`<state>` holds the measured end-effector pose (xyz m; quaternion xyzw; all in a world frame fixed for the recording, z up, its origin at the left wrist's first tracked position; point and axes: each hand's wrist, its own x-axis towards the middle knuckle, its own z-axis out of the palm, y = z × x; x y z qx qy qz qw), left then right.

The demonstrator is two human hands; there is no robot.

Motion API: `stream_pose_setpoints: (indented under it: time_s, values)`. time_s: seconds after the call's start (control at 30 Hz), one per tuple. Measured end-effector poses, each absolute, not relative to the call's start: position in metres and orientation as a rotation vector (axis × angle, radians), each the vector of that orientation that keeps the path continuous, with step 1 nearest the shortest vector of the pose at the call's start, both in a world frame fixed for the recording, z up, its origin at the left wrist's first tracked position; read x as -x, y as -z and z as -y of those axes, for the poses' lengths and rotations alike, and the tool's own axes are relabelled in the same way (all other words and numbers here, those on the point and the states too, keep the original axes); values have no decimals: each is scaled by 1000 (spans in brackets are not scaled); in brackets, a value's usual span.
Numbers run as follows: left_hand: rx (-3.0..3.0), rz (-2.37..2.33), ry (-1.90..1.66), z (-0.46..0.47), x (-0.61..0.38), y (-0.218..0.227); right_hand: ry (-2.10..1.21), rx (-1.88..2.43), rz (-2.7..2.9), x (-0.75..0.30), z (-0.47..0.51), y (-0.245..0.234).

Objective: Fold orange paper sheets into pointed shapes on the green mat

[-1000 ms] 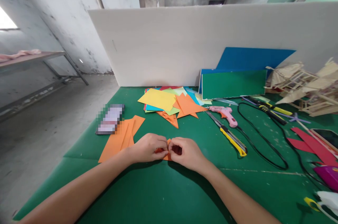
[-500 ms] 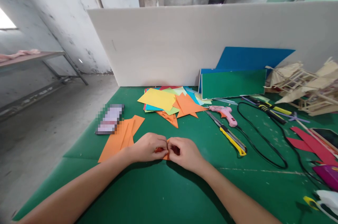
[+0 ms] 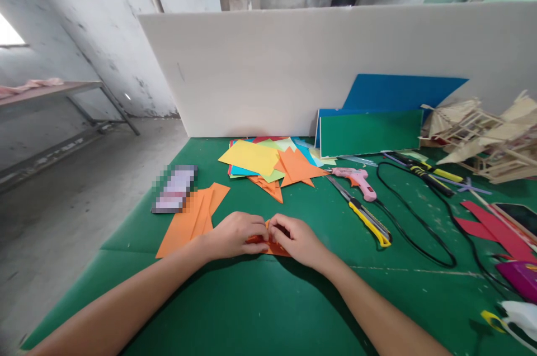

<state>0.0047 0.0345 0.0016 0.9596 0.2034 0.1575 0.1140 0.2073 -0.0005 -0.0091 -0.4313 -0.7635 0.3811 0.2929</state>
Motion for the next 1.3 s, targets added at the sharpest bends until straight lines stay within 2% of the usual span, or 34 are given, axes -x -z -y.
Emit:
stream_pose_setpoints:
  time_s: [0.37, 0.6, 0.83, 1.07, 1.3]
  values:
    - [-3011, -550, -366, -26, -4, -10, -1008, 1150, 2067, -210, 1, 8]
    - [-2827, -563, -322, -25, 1, -20, -882, 897, 2464, -225, 3, -9]
    - [-2717, -879, -612, -54, -24, -12, -735, 964, 2620, -232, 7, -20]
    - [-3023, -704, -555, -90, -42, 9, -674, 1123, 2544, -248, 0, -17]
    - [-3200, -387, -365, -120, -51, -2, -634, 1149, 2572, -250, 0, -16]
